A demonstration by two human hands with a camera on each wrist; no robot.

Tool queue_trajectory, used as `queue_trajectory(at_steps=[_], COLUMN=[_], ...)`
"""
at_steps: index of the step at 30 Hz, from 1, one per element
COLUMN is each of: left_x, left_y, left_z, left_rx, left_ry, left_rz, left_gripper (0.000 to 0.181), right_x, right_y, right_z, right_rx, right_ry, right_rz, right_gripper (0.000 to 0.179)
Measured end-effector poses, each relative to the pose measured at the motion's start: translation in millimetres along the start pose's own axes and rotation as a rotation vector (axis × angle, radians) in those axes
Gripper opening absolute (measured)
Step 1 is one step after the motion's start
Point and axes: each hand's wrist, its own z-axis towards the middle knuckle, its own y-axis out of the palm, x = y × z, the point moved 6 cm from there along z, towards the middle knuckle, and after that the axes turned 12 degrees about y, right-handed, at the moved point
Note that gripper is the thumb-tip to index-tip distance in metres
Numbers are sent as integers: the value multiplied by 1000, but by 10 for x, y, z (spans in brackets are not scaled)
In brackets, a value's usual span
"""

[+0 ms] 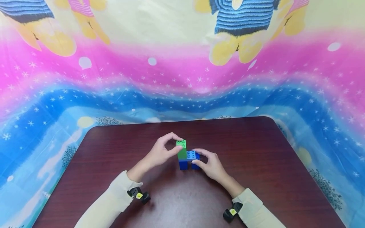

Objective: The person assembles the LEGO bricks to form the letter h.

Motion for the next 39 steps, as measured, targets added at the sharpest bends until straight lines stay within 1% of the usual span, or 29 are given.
queue_trajectory(at_steps=[4, 8, 15, 20, 23, 28, 30, 33, 39], left_x=[-11, -28, -43, -59, -5, 213, 270, 287, 241], left_y=[-7, 0, 28, 47, 50, 15, 3, 2, 21], left_z=[11, 19, -2, -13, -7, 22, 31, 31, 31], left_rx=[4, 5, 42, 61, 63, 63, 68, 83, 125], left_ry=[9, 0, 22, 8, 2, 5, 5, 13, 48], left_rz=[3, 1, -31, -44, -53, -68, -75, -81, -76], left_gripper=[19, 19, 18, 19, 20, 18, 16, 15, 17], right_x=[-4, -3, 1, 8, 2, -21, -12, 58, 300], right_y=[-1, -2, 2, 10, 15, 9, 8, 20, 60], right_z=[1, 4, 7, 12, 15, 12, 17, 39, 116], right_rx=[1, 9, -2, -4, -2, 1, -1, -5, -2], right_ry=[-4, -11, 1, -4, -11, -16, -10, 6, 11], right_rz=[0, -6, 17, 15, 10, 7, 9, 6, -4], right_gripper=[41, 41, 40, 40, 41, 41, 41, 41, 43])
